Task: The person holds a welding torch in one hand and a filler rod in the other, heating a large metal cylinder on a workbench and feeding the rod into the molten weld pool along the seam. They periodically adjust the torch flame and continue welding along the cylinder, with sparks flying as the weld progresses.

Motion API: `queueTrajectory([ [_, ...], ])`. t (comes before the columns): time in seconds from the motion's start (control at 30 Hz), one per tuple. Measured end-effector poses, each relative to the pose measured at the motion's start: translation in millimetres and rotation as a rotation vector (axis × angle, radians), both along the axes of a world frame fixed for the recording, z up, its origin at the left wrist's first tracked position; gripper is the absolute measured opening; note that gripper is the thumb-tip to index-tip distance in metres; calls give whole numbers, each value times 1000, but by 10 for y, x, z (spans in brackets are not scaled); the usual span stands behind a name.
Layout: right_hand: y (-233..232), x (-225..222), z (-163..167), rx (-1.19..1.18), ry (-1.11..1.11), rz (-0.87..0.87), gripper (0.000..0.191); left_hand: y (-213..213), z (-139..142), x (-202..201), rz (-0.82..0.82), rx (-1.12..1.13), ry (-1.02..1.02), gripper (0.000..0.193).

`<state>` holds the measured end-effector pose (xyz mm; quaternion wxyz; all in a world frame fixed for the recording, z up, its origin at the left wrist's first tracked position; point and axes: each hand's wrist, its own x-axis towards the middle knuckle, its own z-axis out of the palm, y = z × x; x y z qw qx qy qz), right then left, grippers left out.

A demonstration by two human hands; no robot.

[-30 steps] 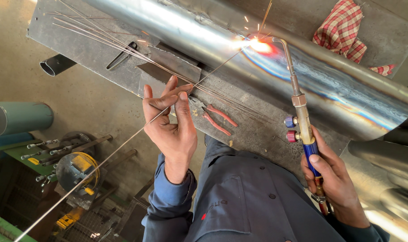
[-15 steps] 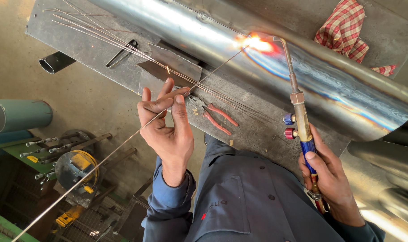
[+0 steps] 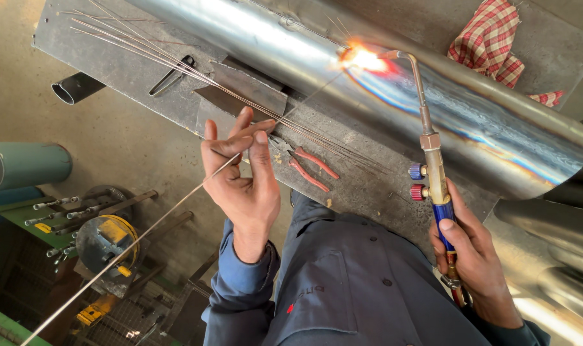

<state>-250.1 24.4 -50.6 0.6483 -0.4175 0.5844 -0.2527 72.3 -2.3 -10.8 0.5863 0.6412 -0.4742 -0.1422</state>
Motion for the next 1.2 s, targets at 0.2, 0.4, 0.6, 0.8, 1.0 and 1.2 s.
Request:
queueTrajectory([
  [0.2,-36,33,-2,-1,11,11,72,-23,-25,5,-9,-10,-5,17],
  [0.4,-53,43,6,7,23,6,72,-28,-15,15,2,-13,-11,16],
  [0.6,-70,54,21,14,9,8,72,-39,-7,24,-1,-6,-24,15],
  [0.8,-79,64,50,32,17,8,72,-54,-9,14,-2,-13,-8,16],
  [1.0,-79,72,52,29,23,8,72,-73,-6,30,-7,-19,3,16],
  [1.2,-82,72,58,25,15,9,72,-85,-8,34,3,-7,-24,16],
])
